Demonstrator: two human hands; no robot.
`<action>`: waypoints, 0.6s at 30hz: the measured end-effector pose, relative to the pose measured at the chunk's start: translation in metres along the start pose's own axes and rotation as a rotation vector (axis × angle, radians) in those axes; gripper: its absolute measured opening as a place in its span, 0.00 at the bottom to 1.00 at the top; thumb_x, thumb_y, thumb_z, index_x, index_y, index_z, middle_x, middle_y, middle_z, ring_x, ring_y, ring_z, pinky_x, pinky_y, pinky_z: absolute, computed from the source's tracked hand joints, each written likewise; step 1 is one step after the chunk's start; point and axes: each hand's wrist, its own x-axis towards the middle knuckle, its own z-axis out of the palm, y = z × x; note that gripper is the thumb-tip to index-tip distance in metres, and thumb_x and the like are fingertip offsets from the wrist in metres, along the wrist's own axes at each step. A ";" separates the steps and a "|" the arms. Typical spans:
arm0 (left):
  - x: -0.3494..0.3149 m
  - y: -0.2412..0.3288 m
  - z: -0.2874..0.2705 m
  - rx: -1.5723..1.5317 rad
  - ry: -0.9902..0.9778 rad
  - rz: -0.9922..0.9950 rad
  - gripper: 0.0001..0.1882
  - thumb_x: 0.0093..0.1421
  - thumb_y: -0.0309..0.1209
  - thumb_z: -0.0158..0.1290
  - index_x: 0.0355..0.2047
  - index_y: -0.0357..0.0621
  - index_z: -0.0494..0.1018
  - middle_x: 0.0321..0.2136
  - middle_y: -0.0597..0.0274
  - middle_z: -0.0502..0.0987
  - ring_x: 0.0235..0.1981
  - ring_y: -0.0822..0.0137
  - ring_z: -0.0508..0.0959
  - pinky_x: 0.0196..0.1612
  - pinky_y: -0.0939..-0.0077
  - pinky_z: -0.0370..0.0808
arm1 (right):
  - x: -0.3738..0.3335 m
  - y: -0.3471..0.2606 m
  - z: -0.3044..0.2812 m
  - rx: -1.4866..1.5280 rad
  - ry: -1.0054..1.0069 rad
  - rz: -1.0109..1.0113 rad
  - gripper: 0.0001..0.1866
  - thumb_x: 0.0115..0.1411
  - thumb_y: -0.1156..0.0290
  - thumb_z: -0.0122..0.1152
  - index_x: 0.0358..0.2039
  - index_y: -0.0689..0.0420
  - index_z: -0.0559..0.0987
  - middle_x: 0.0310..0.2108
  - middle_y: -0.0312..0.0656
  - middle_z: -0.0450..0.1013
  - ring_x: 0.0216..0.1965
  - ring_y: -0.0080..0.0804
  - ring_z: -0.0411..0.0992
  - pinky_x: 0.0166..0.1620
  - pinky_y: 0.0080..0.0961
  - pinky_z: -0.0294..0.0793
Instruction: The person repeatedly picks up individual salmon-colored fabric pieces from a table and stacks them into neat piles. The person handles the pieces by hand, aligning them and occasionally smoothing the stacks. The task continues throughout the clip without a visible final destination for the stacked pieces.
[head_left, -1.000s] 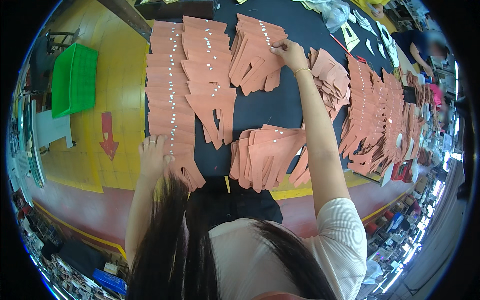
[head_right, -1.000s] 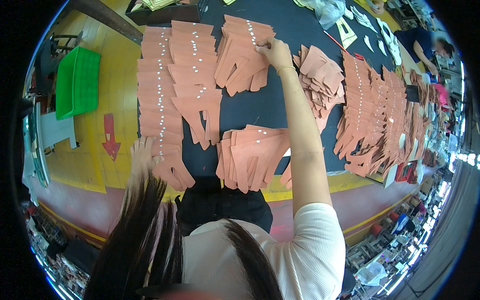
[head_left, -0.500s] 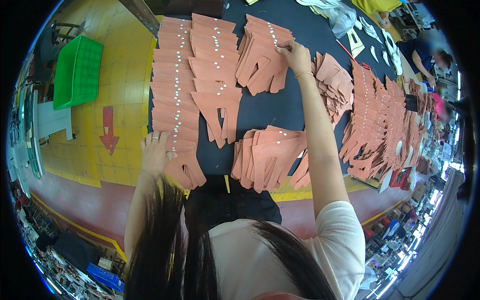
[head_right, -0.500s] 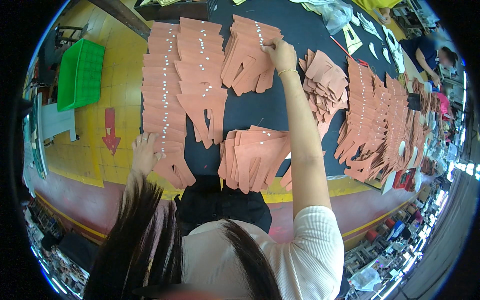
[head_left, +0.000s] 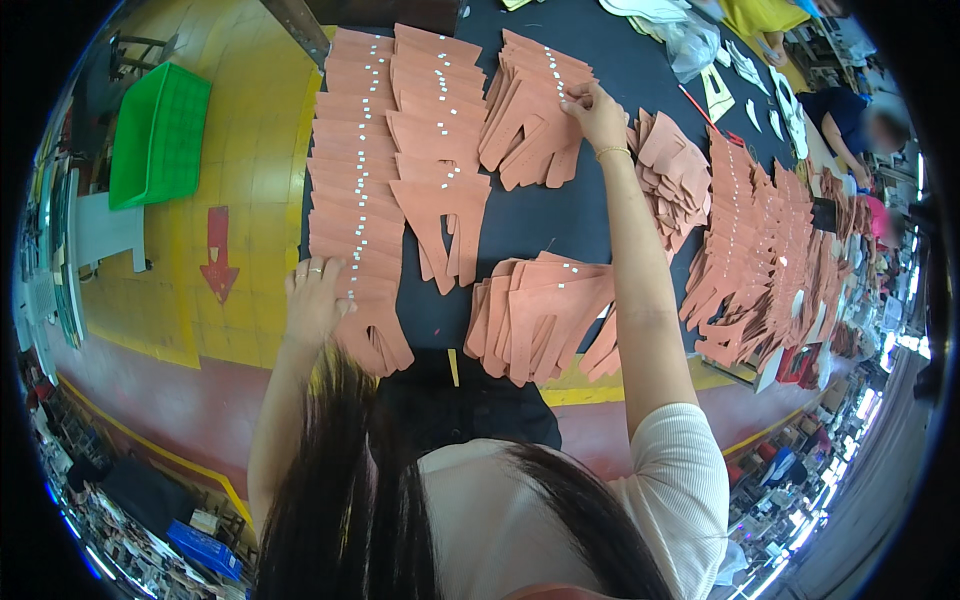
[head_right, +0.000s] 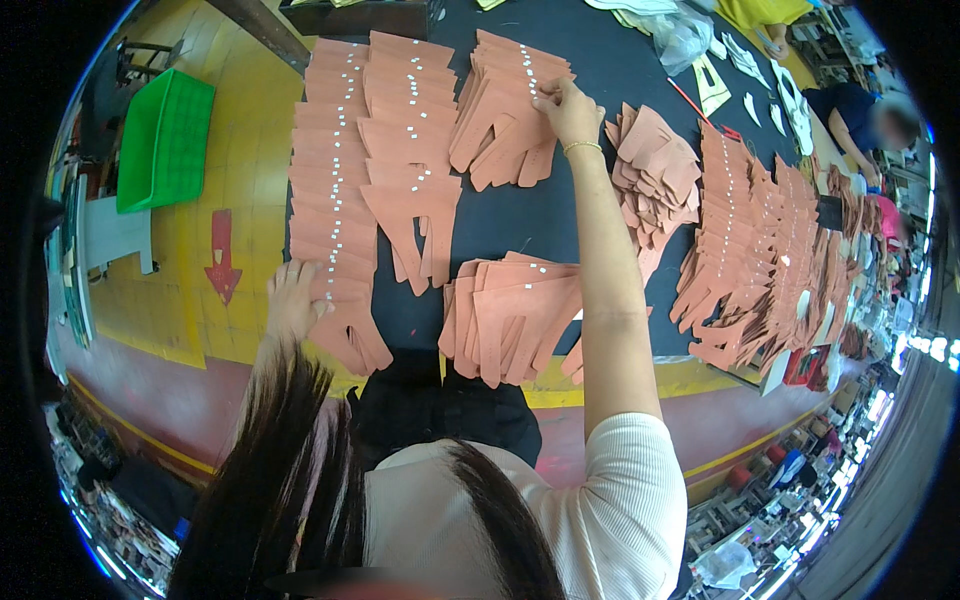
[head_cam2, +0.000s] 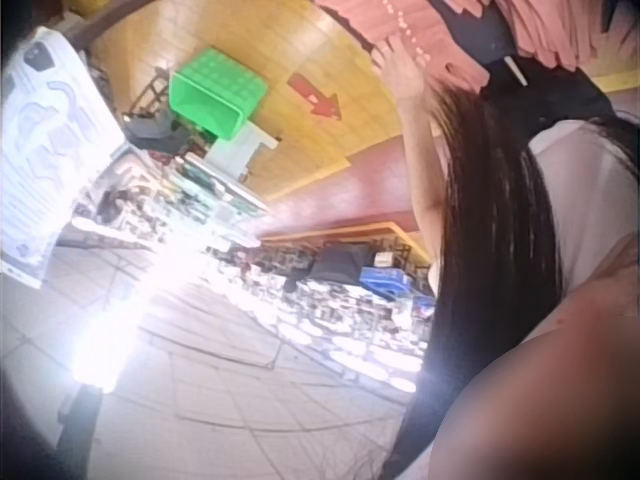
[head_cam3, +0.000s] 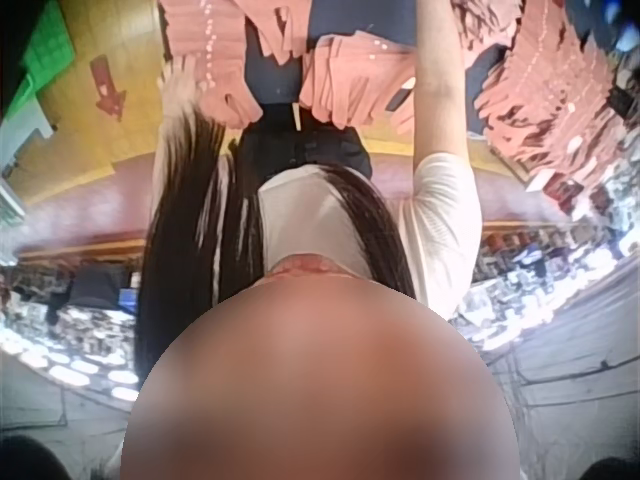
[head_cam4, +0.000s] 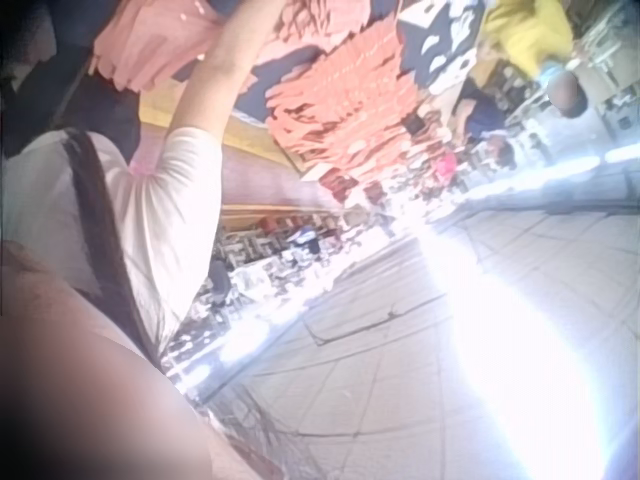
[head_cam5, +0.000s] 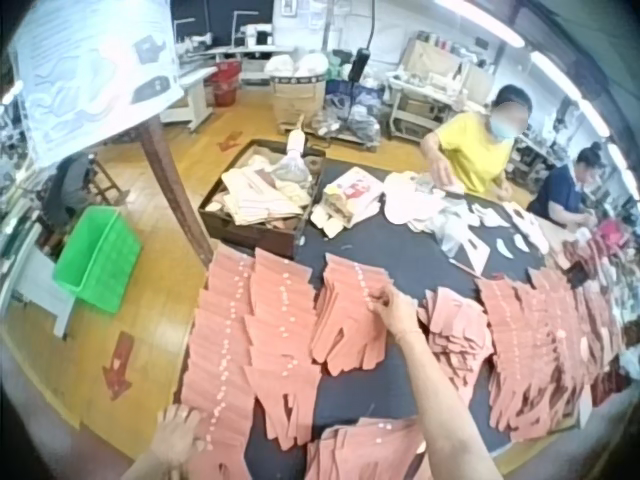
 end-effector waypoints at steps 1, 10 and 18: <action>0.000 0.000 -0.001 0.002 0.020 0.018 0.36 0.43 0.36 0.69 0.54 0.50 0.68 0.47 0.58 0.70 0.54 0.53 0.67 0.56 0.55 0.61 | -0.001 0.002 0.000 -0.035 0.026 -0.025 0.17 0.51 0.57 0.72 0.40 0.48 0.82 0.34 0.37 0.80 0.40 0.35 0.77 0.46 0.37 0.70; -0.002 -0.001 -0.002 -0.043 -0.014 0.003 0.34 0.45 0.33 0.68 0.54 0.48 0.67 0.49 0.56 0.69 0.57 0.52 0.65 0.59 0.54 0.59 | -0.085 -0.109 0.005 0.197 -0.089 -0.505 0.11 0.56 0.68 0.65 0.40 0.55 0.81 0.38 0.47 0.73 0.43 0.48 0.72 0.47 0.42 0.72; -0.008 0.000 0.009 0.021 0.092 0.048 0.27 0.44 0.33 0.68 0.43 0.48 0.69 0.43 0.61 0.71 0.51 0.56 0.68 0.57 0.54 0.59 | -0.213 -0.210 0.074 0.242 -0.522 -0.566 0.06 0.55 0.70 0.64 0.33 0.56 0.82 0.34 0.44 0.77 0.39 0.45 0.76 0.44 0.38 0.75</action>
